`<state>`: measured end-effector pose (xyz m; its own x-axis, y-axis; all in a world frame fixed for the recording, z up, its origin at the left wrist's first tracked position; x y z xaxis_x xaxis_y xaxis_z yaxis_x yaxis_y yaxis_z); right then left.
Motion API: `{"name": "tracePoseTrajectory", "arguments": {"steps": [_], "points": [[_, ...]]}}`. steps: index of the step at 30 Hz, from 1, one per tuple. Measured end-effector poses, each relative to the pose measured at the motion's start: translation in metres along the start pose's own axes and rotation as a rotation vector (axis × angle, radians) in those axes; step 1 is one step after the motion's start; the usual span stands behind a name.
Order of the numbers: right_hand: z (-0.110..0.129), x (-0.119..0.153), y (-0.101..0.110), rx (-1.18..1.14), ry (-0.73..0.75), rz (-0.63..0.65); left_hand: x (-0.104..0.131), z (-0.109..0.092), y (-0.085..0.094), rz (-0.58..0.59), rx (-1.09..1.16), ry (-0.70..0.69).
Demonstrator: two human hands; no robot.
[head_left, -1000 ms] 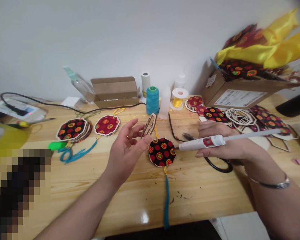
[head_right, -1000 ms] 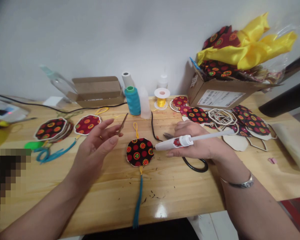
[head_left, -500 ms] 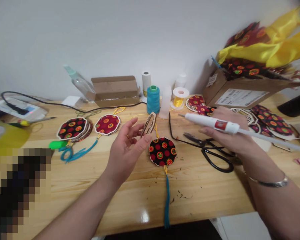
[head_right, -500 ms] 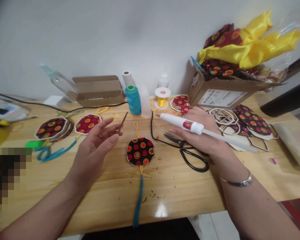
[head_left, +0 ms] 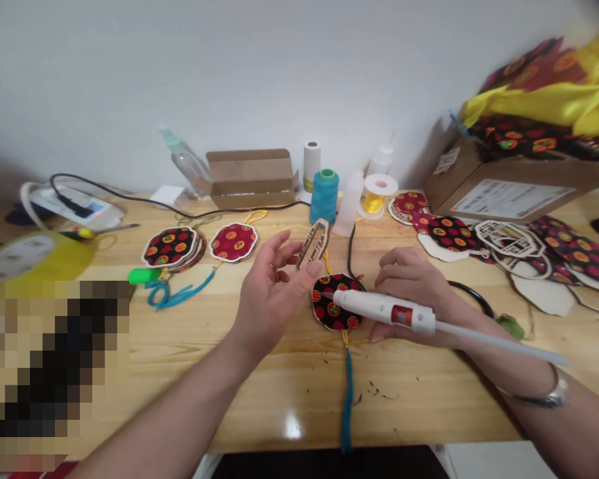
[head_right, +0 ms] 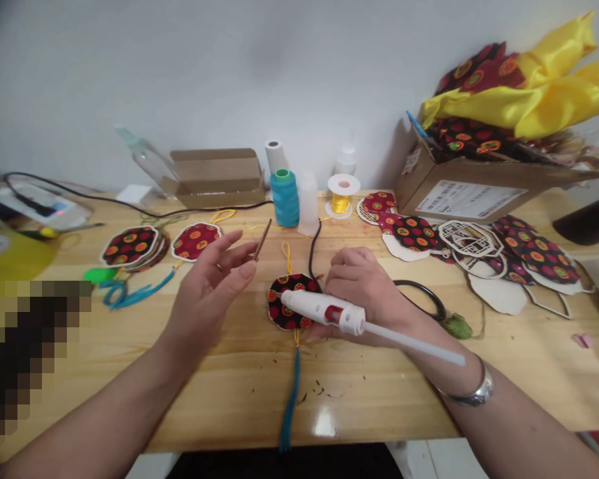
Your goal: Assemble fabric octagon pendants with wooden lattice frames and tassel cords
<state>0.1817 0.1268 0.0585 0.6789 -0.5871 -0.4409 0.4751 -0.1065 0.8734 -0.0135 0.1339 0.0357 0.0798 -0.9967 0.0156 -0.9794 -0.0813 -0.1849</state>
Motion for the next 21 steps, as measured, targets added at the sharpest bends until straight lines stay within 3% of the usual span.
{"name": "tracePoseTrajectory", "arguments": {"steps": [9,21], "points": [[0.005,-0.002,-0.012,-0.075,0.024,0.098,-0.001,0.000,-0.002,0.005,-0.001,0.006],[0.005,-0.003,-0.017,-0.079,0.028,0.104,0.000,-0.001,-0.003,0.033,-0.016,-0.002]]}}
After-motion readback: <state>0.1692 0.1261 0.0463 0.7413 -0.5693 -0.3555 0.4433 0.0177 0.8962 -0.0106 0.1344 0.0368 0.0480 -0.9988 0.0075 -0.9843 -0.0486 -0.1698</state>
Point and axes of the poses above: each hand's wrist, its own x-axis away from the middle knuckle, its own y-axis out of the back of the hand, z = x × y, the point moved 6 cm from there along -x, towards the middle knuckle, and after that the axes turned 11 degrees about x, right-handed, at the moved point
